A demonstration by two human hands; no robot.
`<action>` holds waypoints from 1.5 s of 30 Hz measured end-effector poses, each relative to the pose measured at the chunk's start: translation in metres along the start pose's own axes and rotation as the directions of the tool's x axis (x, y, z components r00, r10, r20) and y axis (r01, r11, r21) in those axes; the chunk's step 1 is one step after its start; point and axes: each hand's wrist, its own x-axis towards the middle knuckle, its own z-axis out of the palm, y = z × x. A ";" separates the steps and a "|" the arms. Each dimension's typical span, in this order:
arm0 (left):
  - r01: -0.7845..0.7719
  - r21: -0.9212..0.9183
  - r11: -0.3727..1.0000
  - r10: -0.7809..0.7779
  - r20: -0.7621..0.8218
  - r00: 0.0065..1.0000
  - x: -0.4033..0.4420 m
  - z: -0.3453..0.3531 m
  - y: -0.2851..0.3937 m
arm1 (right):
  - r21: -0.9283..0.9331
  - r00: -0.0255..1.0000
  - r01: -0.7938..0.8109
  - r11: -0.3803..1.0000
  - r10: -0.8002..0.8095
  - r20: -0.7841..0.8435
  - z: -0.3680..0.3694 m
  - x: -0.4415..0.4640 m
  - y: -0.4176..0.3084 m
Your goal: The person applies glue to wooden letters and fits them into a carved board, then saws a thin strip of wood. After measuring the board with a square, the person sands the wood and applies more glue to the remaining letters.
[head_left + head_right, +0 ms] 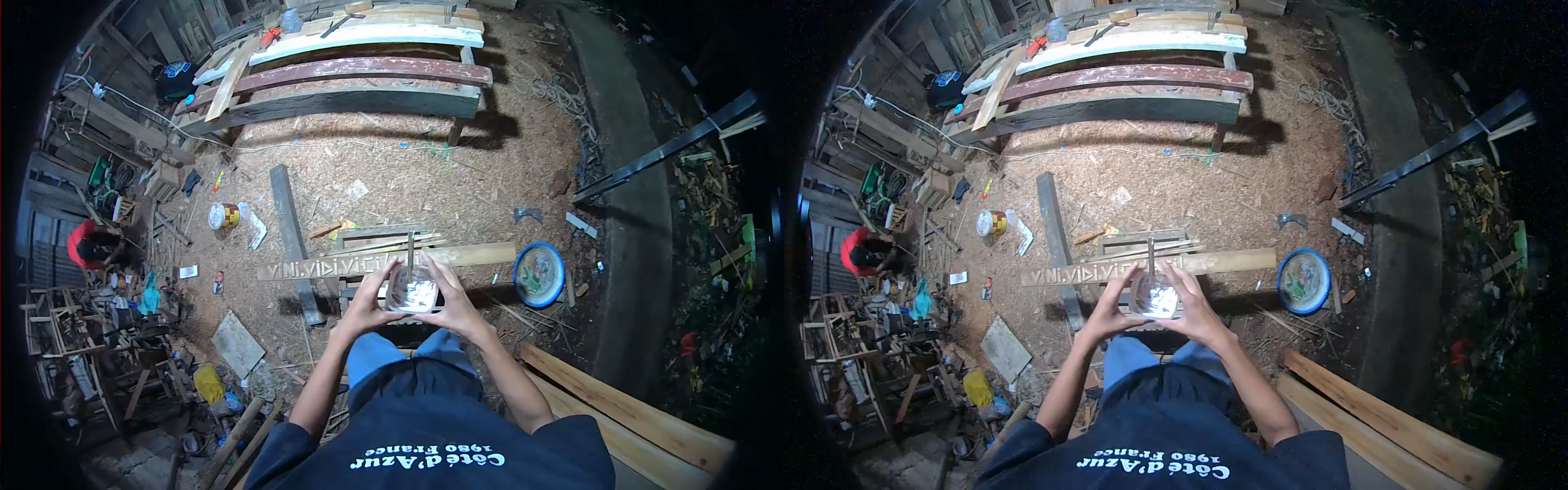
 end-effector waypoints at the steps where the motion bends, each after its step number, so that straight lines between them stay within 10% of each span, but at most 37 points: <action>1: 0.047 0.034 0.998 -0.046 -0.020 0.999 0.000 0.002 -0.003 | 0.022 1.000 -0.004 1.000 0.004 0.002 0.004 -0.001 0.013; 13: 0.142 0.128 0.981 -0.123 -0.152 0.981 -0.060 0.069 -0.239 | -0.118 0.989 -0.127 0.985 0.135 0.060 0.160 0.019 0.227; 22: -0.097 0.348 0.933 0.176 -0.203 0.963 -0.116 0.116 -0.417 | -0.343 0.963 0.268 0.900 -0.257 0.077 0.256 0.025 0.393; 45: -0.457 0.474 0.753 0.543 -0.055 0.838 -0.162 0.153 -0.471 | -0.619 0.926 0.363 0.696 -0.342 0.159 0.266 -0.051 0.394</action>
